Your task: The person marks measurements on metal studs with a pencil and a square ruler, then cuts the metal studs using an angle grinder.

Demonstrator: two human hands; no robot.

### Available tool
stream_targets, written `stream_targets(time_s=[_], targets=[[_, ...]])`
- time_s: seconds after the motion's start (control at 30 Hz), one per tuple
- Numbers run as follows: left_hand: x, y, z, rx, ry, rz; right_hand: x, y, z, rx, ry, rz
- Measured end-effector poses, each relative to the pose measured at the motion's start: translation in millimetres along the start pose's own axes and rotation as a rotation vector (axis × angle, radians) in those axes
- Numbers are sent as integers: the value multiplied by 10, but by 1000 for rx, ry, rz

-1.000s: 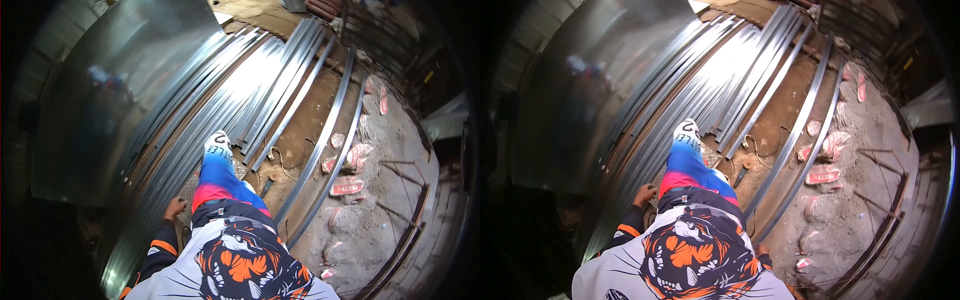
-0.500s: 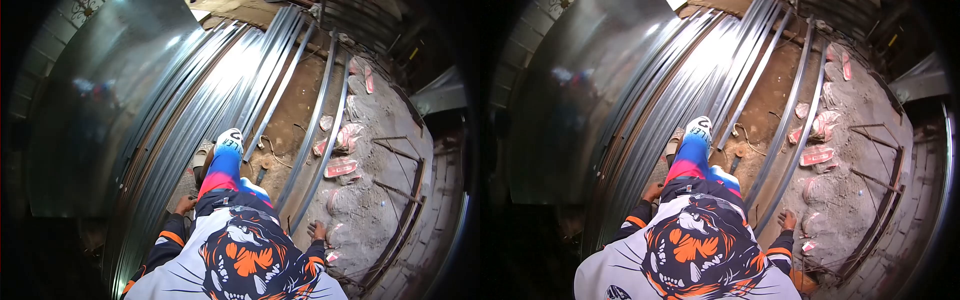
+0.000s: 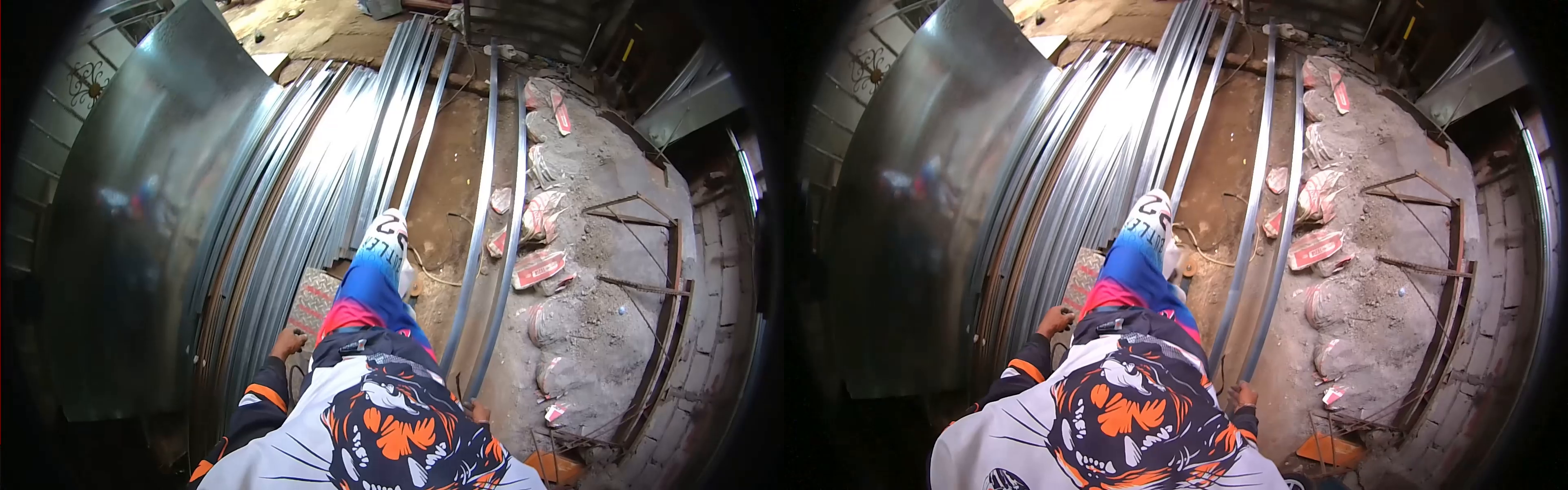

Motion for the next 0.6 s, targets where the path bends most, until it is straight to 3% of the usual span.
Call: stream_targets(time_s=[0.13, 0.2, 0.37, 0.53, 0.6], targets=[[326, -388, -110, -47, -66, -22, -353, 128, 217, -63, 36, -77], [397, -752, -57, -27, -168, 110, -358, -26, 119, -6, -25, -66], [1140, -1238, 17, 2, -185, 166, -913, -154, 409, 35, -12, -31], [1912, -1848, 95, -66, -411, 78, -2413, -501, 935, 31, 120, 40], [2294, -2049, 79, -62, -263, -27, -3409, -701, 1249, -82, 268, -112]])
Point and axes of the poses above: each hand's wrist, its own y-axis away from the middle knuckle, its own z-axis out of the palm, x = y × z, the point moved 2 cm from there along -y, towards the middle knuckle, and after that the axes turned 2 degrees about x, right-handed, at the moved point
